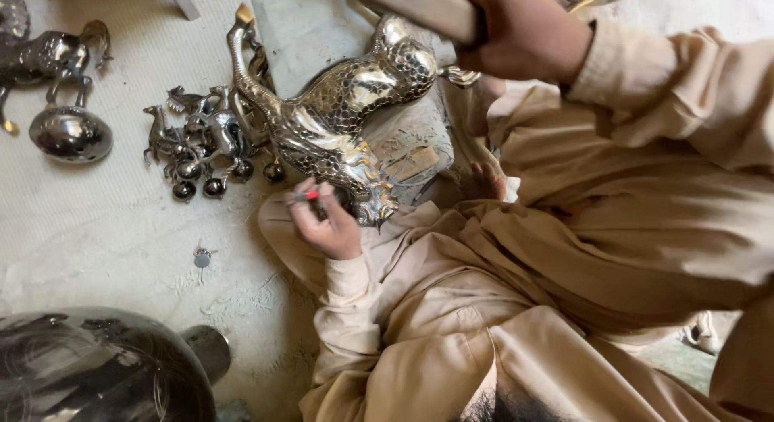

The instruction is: The person sits on the floor and uses a wooden mallet and a small chisel to engrave scale patterns onto a silver horse figurine. The person repeatedly taps the chisel along the figurine's body and neck, repositioning the object as needed.

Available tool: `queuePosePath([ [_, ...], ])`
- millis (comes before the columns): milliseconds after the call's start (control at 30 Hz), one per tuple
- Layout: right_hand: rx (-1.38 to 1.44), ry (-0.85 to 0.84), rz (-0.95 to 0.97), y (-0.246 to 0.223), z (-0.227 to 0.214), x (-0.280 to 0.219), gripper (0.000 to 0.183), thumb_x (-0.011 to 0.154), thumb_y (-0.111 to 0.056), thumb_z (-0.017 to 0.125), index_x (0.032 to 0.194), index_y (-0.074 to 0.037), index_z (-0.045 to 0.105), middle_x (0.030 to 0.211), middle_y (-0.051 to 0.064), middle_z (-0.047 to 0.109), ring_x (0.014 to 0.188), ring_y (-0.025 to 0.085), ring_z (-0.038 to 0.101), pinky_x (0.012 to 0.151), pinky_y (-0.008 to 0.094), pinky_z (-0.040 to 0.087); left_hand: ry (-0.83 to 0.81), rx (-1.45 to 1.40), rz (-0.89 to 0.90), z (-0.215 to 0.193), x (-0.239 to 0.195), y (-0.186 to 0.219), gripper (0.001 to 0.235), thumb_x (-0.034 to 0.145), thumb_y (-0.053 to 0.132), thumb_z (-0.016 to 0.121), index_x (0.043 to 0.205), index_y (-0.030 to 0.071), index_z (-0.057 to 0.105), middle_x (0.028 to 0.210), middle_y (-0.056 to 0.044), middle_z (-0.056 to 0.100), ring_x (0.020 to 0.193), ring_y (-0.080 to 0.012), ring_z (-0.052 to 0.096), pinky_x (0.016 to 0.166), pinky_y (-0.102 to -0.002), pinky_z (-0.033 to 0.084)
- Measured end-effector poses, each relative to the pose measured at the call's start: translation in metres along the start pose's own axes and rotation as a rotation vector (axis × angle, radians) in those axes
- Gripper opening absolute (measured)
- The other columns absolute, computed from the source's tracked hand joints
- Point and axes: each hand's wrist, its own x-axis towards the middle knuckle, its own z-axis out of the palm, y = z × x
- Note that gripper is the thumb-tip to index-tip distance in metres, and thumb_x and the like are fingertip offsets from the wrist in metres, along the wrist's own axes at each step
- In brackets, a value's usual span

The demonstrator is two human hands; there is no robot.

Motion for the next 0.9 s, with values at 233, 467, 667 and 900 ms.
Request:
queuePosePath([
  [233,0.253,-0.317,0.452,-0.032,-0.024,-0.078,0.071,0.067,-0.004,0.083,0.132,-0.005,0.056,0.086,0.008,0.071,0.077,0.02,0.069,0.07,0.034,0.056,-0.22,-0.123,-0.028,-0.018,0.055,0.026,0.021,0.104,-0.005,0.071,0.121,-0.005,0.058,0.118,-0.013,0.066,0.103,-0.0156,0.068,0.091,-0.03,0.06],
  [467,0.285,-0.241,0.443,-0.015,-0.041,-0.067,0.076,0.073,0.002,0.076,0.145,-0.01,0.052,0.092,0.012,0.069,0.08,0.021,0.066,0.072,0.036,0.054,-0.537,-0.176,-0.215,0.025,0.094,0.059,0.026,0.095,-0.005,0.073,0.115,0.0,0.059,0.103,-0.006,0.067,0.092,-0.0103,0.067,0.081,-0.025,0.059],
  [667,0.558,0.081,-0.052,-0.007,-0.024,-0.05,0.072,0.091,0.002,0.076,0.155,-0.003,0.045,0.143,0.016,0.062,0.127,0.018,0.061,0.111,0.031,0.049,-0.663,0.204,-0.037,0.052,0.111,0.082,0.028,0.09,-0.001,0.08,0.111,0.003,0.064,0.091,-0.007,0.073,0.08,-0.0145,0.076,0.07,-0.029,0.06],
  [900,0.619,0.135,0.125,0.021,0.031,-0.043,0.074,0.082,0.007,0.072,0.152,-0.004,0.051,0.137,0.017,0.067,0.122,0.021,0.065,0.107,0.031,0.049,-0.725,0.417,-0.109,0.068,0.111,0.089,0.035,0.087,0.003,0.08,0.116,0.002,0.059,0.093,-0.012,0.074,0.082,-0.0206,0.078,0.066,-0.032,0.063],
])
